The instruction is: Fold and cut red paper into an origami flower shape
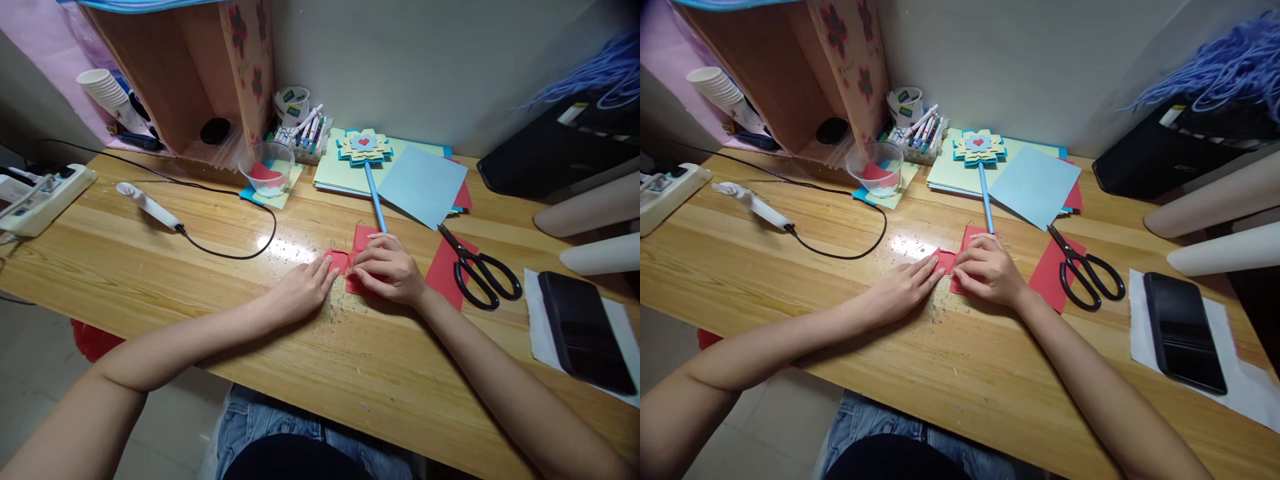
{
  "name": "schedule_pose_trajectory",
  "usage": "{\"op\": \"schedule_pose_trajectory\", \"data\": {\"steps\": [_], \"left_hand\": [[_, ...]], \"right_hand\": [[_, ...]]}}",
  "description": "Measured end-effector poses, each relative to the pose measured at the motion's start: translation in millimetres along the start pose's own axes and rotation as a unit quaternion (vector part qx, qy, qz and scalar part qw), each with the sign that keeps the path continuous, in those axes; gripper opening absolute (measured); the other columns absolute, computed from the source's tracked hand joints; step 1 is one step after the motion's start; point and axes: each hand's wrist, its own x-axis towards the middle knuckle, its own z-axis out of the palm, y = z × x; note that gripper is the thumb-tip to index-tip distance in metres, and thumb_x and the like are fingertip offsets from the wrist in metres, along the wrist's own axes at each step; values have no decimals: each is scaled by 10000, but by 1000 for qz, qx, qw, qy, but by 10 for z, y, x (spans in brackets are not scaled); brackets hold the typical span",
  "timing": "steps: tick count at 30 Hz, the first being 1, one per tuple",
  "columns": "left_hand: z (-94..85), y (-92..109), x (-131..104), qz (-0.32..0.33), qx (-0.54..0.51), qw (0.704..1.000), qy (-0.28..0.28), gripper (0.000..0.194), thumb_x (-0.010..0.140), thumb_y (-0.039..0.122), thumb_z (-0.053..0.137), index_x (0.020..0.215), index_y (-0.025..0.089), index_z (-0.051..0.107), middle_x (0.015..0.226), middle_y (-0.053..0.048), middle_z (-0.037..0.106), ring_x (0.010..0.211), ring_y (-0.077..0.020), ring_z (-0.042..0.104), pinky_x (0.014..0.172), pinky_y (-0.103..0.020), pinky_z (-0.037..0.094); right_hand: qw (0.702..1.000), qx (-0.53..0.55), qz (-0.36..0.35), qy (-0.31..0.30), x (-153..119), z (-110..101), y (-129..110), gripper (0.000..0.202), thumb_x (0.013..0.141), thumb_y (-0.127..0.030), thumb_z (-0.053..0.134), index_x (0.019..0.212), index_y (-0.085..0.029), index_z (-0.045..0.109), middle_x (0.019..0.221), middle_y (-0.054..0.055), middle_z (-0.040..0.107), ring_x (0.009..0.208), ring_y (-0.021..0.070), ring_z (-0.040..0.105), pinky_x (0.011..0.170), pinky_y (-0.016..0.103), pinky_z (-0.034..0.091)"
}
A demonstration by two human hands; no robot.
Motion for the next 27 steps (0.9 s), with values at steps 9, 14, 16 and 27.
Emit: {"op": "schedule_pose_trajectory", "data": {"steps": [9, 14, 16, 27], "left_hand": [[56, 11, 29, -2, -35, 999, 41, 363, 881, 96, 362, 1195, -27, 496, 1174, -222, 573, 1062, -267, 556, 828, -361, 481], [84, -38, 24, -13, -69, 996, 46, 377, 873, 58, 295, 1167, -26, 515, 1214, -233, 554, 1091, -247, 553, 928, -393, 449], [93, -93, 14, -17, -79, 995, 55, 399, 869, 53, 271, 1182, -15, 509, 1268, -228, 525, 1160, -244, 517, 964, -400, 430], [32, -359, -40, 8, -124, 992, -22, 508, 850, 79, 315, 1355, 83, 376, 1421, -155, 380, 1297, -225, 393, 1061, -386, 337]], "right_hand": [[999, -14, -19, -38, -44, 128, 8, 153, 821, -199, 564, 719, -218, 677, 734, 19, 680, 757, 178, 524, 836, 385, 429], [994, 57, 95, -4, -11, -33, 58, 205, 874, -197, 482, 831, -216, 681, 840, 44, 673, 810, 182, 560, 799, 382, 440], [981, 65, 180, 29, -40, -173, 117, 215, 893, -202, 452, 905, -209, 667, 892, 56, 664, 846, 183, 579, 792, 371, 452], [970, 16, 238, -47, -389, -317, 167, 257, 870, -189, 464, 1096, -220, 582, 1133, 85, 613, 1063, 215, 543, 907, 403, 438]]}}
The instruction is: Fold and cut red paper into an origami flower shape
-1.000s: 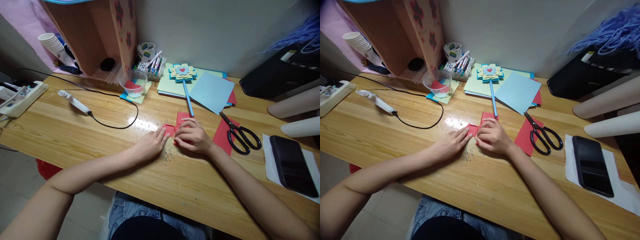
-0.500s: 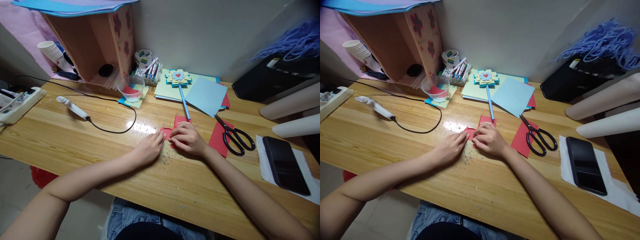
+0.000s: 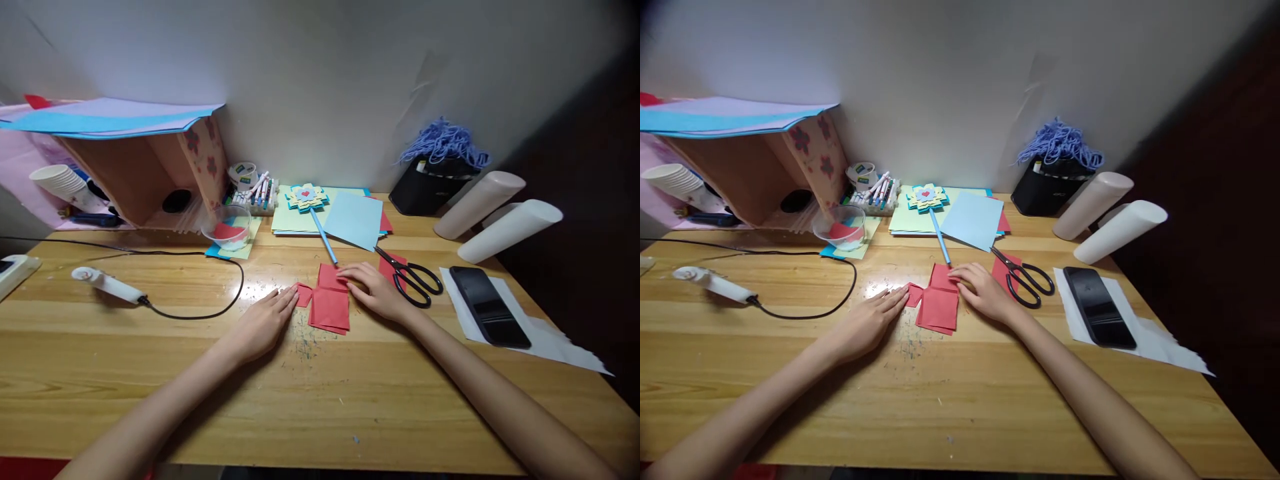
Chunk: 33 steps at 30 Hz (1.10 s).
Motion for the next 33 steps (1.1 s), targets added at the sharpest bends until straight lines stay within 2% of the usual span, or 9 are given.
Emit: {"op": "schedule_pose_trajectory", "data": {"steps": [4, 9, 14, 18, 22, 25, 27, 30, 33], "left_hand": [[-52, 81, -23, 13, -3, 1000, -17, 543, 870, 177, 360, 1405, 114, 290, 1462, -184, 297, 1347, -257, 299, 1083, -416, 283], [-54, 148, -21, 7, 4, 1000, 1, 688, 875, 541, 372, 1395, 97, 303, 1448, -232, 294, 1363, -325, 237, 1079, -499, 249], [-80, 235, 36, -20, 8, 996, 87, 543, 890, 444, 418, 1315, 107, 411, 1399, -196, 408, 1317, -281, 351, 1081, -501, 263], [-1, 340, 103, 57, -16, 994, 89, 651, 833, 463, 527, 1357, 119, 352, 1399, -184, 414, 1302, -274, 378, 1053, -454, 336], [98, 351, 183, 90, 0, 990, 106, 446, 875, 440, 475, 1174, 112, 515, 1235, -167, 579, 1188, -255, 514, 1035, -466, 357], [95, 332, 214, 146, 28, 981, 125, 284, 926, 313, 408, 1055, 105, 552, 1083, -148, 651, 1018, -216, 619, 1001, -434, 404], [77, 336, 218, 162, 37, 978, 129, 320, 925, 349, 398, 1053, 94, 543, 1016, -144, 665, 953, -211, 638, 981, -419, 426], [61, 370, 218, 145, 34, 980, 132, 517, 854, 526, 427, 1105, 83, 515, 966, -147, 665, 938, -231, 636, 967, -428, 438], [44, 411, 235, 127, 52, 983, 121, 429, 896, 421, 428, 1155, 83, 482, 903, -119, 665, 879, -212, 638, 987, -428, 421]], "right_hand": [[994, 4, 113, 8, 187, 82, -26, 190, 840, -225, 510, 1008, -189, 592, 1034, 88, 631, 1015, 222, 549, 880, 401, 433], [988, 12, 153, 19, 382, 137, -19, 166, 704, -222, 643, 841, -167, 566, 863, 56, 629, 772, 175, 585, 692, 315, 468], [987, 27, 159, 14, 338, 156, 6, 111, 712, -196, 604, 815, -174, 572, 774, 22, 631, 682, 138, 574, 626, 265, 444], [987, 36, 158, 7, 206, 174, 10, 108, 727, -230, 585, 822, -180, 584, 759, 11, 624, 638, 128, 553, 573, 247, 425], [987, 36, 154, 11, 101, 195, -34, 76, 753, -247, 551, 770, -179, 577, 707, 3, 593, 622, 130, 530, 567, 250, 418], [988, 30, 149, 21, 36, 210, -87, 72, 765, -235, 532, 729, -180, 562, 709, 9, 582, 642, 137, 529, 584, 259, 422], [988, 25, 147, 28, -18, 226, -123, 74, 772, -232, 527, 723, -185, 554, 696, 5, 576, 633, 139, 523, 575, 259, 417], [989, 14, 143, 38, -108, 253, -173, 71, 779, -238, 531, 723, -197, 546, 627, -13, 544, 599, 145, 504, 546, 260, 398], [990, 8, 132, 54, -169, 262, -209, 79, 799, -242, 521, 736, -202, 548, 624, -9, 544, 613, 153, 510, 559, 267, 410]]}}
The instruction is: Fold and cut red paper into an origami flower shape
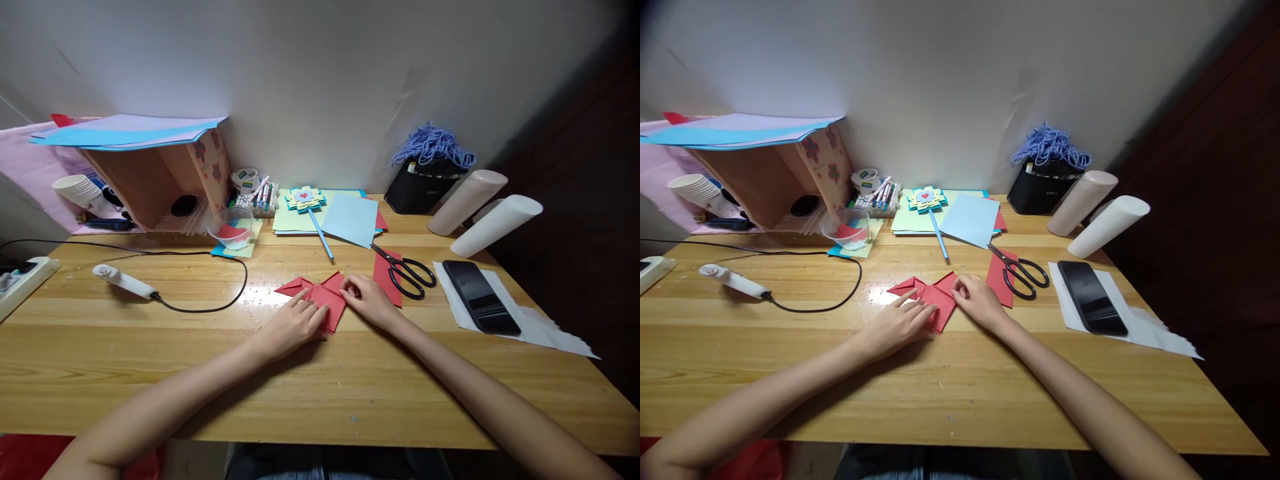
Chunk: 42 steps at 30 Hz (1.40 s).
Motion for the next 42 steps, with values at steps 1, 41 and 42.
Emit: {"op": "schedule_pose_trajectory", "data": {"steps": [1, 41, 42], "left_hand": [[-8, 6, 14, 6, 9, 1000, -7, 350, 921, 331, 410, 1157, 82, 480, 875, -105, 664, 852, -201, 638, 995, -425, 413], [-17, -454, 371, -328, -281, 897, 92, 161, 865, 305, 497, 886, 169, 580, 836, -40, 664, 720, -178, 594, 634, -295, 447], [0, -451, 382, -331, -285, 895, 90, 156, 862, 292, 500, 934, 173, 571, 875, -47, 666, 747, -185, 602, 647, -305, 456]], "right_hand": [[1000, 1, -3, 8, -8, -8, -4, 84, 810, -242, 511, 748, -202, 550, 646, -1, 557, 628, 155, 519, 574, 272, 421], [988, 92, -58, -112, -95, -349, 34, 334, 702, -320, 704, 942, -209, 501, 926, 47, 613, 828, 177, 603, 718, 320, 509], [988, 61, -76, -121, -98, -364, 38, 292, 717, -302, 687, 934, -203, 518, 905, 46, 613, 816, 175, 592, 713, 315, 495]]}}
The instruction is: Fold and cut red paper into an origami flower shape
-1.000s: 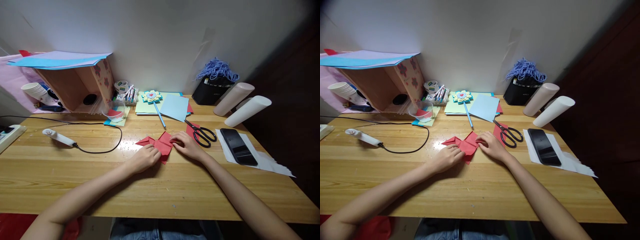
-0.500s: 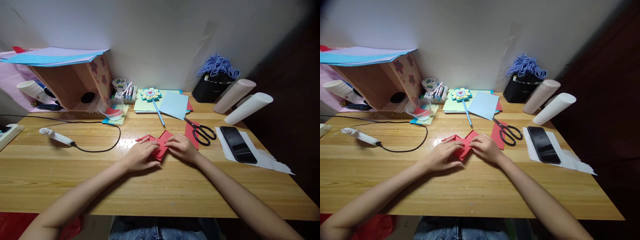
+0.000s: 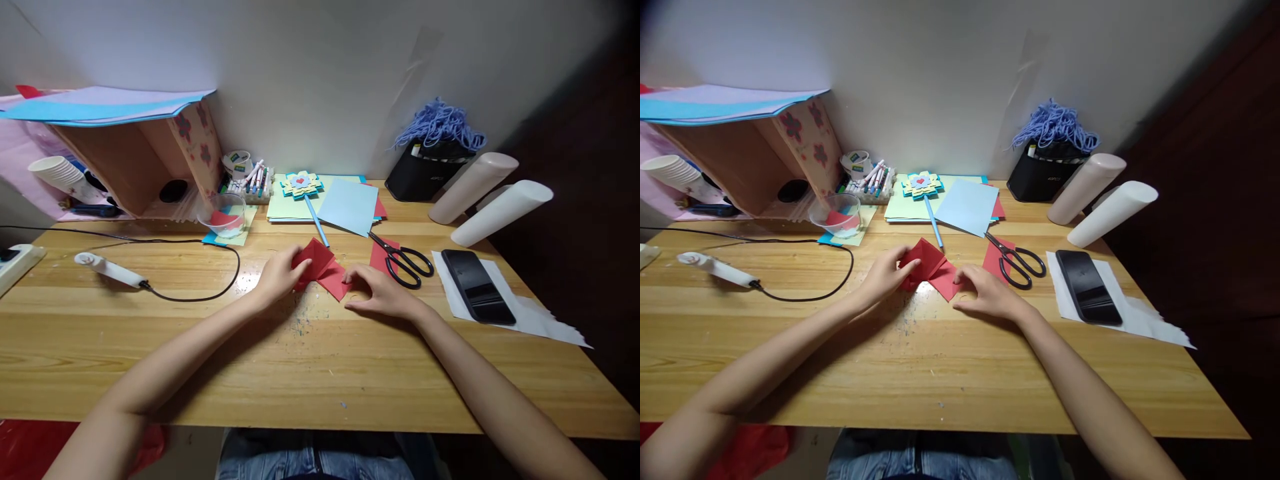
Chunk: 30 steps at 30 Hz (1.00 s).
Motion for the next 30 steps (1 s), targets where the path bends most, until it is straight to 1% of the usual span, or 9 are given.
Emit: {"op": "schedule_pose_trajectory", "data": {"steps": [2, 4, 6, 7, 9, 11, 14, 19, 30], "left_hand": [[47, 1, -7, 0, 5, 1000, 21, 251, 850, 243, 512, 1093, 180, 517, 999, -77, 652, 850, -205, 610, 706, -335, 474], [92, 14, -29, 15, 53, 994, 94, 407, 823, 178, 531, 1218, 164, 435, 1143, -133, 589, 990, -239, 572, 796, -385, 465], [120, 44, -58, 67, 114, 978, 159, 437, 807, 144, 541, 1229, 136, 431, 1205, -171, 531, 1067, -260, 520, 851, -414, 437], [128, 65, -75, 113, 134, 972, 158, 371, 814, 151, 540, 1178, 131, 474, 1174, -166, 542, 1048, -253, 521, 843, -402, 437], [135, 113, -115, 217, 150, 962, 74, 164, 848, 226, 531, 986, 145, 567, 995, -109, 607, 894, -207, 561, 740, -334, 452], [143, 160, -159, 287, 156, 944, -46, 198, 858, 351, 534, 832, 162, 587, 826, -55, 614, 743, -170, 561, 613, -279, 425], [176, 203, -215, 295, 170, 931, -130, 317, 833, 470, 538, 792, 160, 587, 785, -44, 606, 692, -162, 553, 552, -267, 390], [276, 180, -256, 268, 157, 942, -125, 276, 880, 405, 487, 813, 148, 563, 785, -54, 597, 700, -167, 556, 587, -277, 419], [370, 136, -325, 255, 79, 959, -95, 182, 916, 289, 437, 1030, 152, 478, 965, -88, 609, 803, -166, 615, 632, -270, 508]], "right_hand": [[998, -53, -33, -8, 0, 2, 1, 199, 757, -265, 636, 920, -193, 547, 863, 44, 611, 779, 168, 571, 681, 300, 469], [994, -88, -66, -8, 14, 36, 8, 124, 788, -235, 591, 902, -190, 569, 828, 42, 612, 749, 163, 557, 661, 291, 449], [990, -106, -96, -1, 32, 84, 21, 86, 809, -224, 566, 886, -191, 585, 825, 47, 619, 755, 166, 556, 667, 293, 444], [988, -109, -109, 4, 39, 105, 26, 78, 818, -226, 559, 880, -192, 592, 836, 52, 623, 770, 170, 559, 676, 296, 446], [987, -104, -125, 7, 48, 130, 29, 78, 830, -238, 554, 873, -193, 600, 858, 61, 631, 797, 176, 562, 691, 301, 452], [988, -84, -129, 5, 46, 120, 22, 79, 838, -247, 552, 870, -193, 601, 856, 59, 636, 804, 176, 565, 699, 304, 460], [992, -47, -120, -4, 22, 47, 17, 73, 832, -232, 559, 881, -195, 598, 874, 54, 643, 838, 172, 575, 744, 308, 472], [993, -67, -94, -11, -32, -70, 70, 110, 810, -197, 572, 912, -195, 611, 919, 57, 642, 878, 178, 577, 790, 322, 469], [979, -157, -132, -4, -21, -29, 30, 136, 851, -213, 510, 896, -177, 633, 911, 74, 664, 828, 180, 606, 727, 306, 474]]}}
